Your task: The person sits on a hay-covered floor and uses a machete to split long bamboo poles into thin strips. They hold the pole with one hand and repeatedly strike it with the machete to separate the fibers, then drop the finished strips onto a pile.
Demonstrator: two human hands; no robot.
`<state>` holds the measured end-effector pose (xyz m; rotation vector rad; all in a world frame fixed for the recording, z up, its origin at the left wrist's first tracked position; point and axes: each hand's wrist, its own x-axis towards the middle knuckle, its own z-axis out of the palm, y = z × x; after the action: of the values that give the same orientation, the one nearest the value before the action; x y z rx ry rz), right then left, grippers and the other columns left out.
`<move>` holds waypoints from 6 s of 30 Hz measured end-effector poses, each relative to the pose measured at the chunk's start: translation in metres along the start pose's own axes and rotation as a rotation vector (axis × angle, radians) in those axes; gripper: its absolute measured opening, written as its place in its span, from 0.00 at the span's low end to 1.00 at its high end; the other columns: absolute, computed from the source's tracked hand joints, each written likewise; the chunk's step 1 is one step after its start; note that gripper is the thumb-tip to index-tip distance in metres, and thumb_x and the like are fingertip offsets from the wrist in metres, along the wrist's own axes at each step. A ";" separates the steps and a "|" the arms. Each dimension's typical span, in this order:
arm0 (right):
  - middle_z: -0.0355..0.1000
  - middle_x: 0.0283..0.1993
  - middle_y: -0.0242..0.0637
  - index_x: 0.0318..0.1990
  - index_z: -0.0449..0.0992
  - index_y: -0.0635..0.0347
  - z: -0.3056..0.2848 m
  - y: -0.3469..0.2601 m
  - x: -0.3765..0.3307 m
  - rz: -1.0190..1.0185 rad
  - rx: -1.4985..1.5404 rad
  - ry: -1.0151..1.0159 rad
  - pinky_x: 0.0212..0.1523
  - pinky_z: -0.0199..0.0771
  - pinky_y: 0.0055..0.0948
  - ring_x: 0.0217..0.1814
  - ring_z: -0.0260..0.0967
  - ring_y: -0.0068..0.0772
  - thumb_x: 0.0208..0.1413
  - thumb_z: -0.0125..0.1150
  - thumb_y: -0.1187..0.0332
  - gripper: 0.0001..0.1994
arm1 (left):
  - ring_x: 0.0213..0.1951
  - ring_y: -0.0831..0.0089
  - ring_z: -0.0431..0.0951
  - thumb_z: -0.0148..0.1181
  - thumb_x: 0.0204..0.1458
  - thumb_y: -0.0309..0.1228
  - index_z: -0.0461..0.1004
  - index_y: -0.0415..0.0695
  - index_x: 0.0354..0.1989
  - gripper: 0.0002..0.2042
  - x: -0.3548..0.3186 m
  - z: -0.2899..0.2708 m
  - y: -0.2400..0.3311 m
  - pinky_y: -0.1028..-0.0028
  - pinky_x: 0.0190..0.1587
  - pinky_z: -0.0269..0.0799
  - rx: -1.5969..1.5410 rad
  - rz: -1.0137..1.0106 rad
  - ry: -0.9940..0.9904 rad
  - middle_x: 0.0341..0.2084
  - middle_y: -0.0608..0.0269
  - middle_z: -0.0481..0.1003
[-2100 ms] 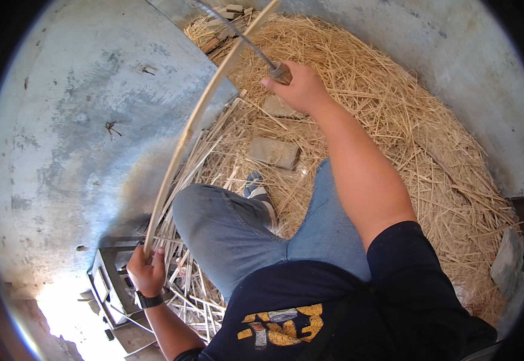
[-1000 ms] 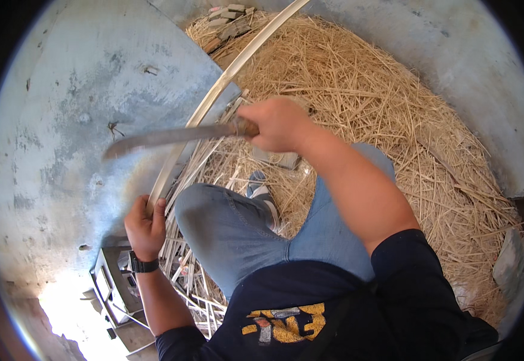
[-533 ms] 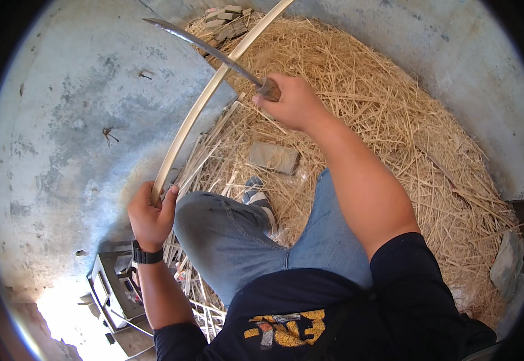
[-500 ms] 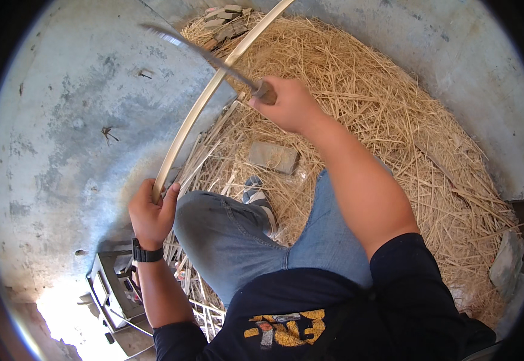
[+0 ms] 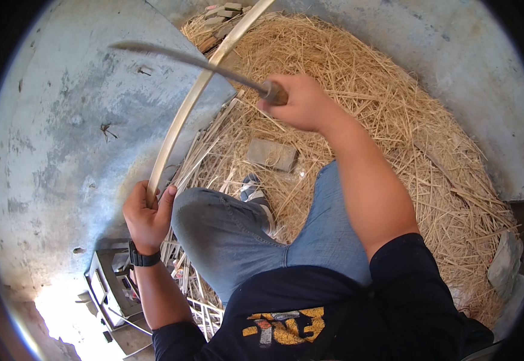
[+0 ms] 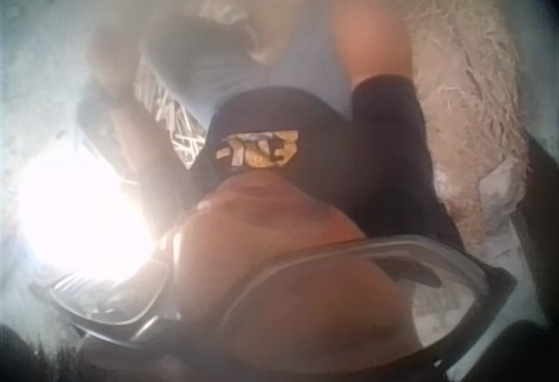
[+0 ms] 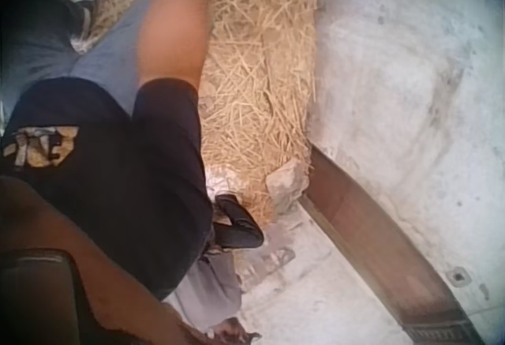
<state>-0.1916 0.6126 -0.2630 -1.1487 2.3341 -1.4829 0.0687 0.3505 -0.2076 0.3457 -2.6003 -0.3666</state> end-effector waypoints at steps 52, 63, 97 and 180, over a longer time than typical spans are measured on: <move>0.80 0.34 0.40 0.43 0.80 0.48 0.026 -0.012 -0.004 -0.164 -0.451 -0.075 0.43 0.80 0.41 0.39 0.80 0.41 0.52 0.66 0.62 0.11 | 0.20 0.77 0.64 0.72 0.54 0.35 0.74 0.36 0.31 0.16 -0.082 -0.041 -0.040 0.74 0.24 0.62 -0.007 -0.190 -0.141 0.16 0.61 0.70; 0.79 0.31 0.37 0.39 0.79 0.54 0.007 0.018 0.005 0.132 -0.120 0.205 0.38 0.76 0.39 0.33 0.78 0.39 0.56 0.66 0.62 0.09 | 0.19 0.76 0.65 0.72 0.54 0.37 0.75 0.35 0.31 0.16 -0.092 -0.047 -0.051 0.73 0.24 0.63 0.052 -0.190 -0.112 0.15 0.59 0.70; 0.79 0.34 0.41 0.40 0.78 0.53 0.025 0.000 0.000 -0.145 -0.357 0.110 0.40 0.78 0.44 0.39 0.79 0.46 0.53 0.69 0.60 0.11 | 0.23 0.47 0.75 0.70 0.54 0.35 0.75 0.40 0.33 0.12 -0.103 -0.046 -0.067 0.59 0.25 0.70 0.437 0.053 0.142 0.21 0.50 0.74; 0.81 0.41 0.44 0.44 0.79 0.57 0.050 0.018 0.013 0.101 0.016 -0.002 0.46 0.77 0.40 0.44 0.79 0.38 0.56 0.69 0.57 0.16 | 0.29 0.45 0.76 0.58 0.63 0.31 0.77 0.40 0.37 0.07 -0.078 -0.021 -0.042 0.56 0.30 0.69 0.380 0.004 0.058 0.28 0.49 0.76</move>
<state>-0.1852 0.5722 -0.3002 -1.0119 2.3378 -1.4626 0.1529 0.3316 -0.2365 0.4708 -2.6039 0.1423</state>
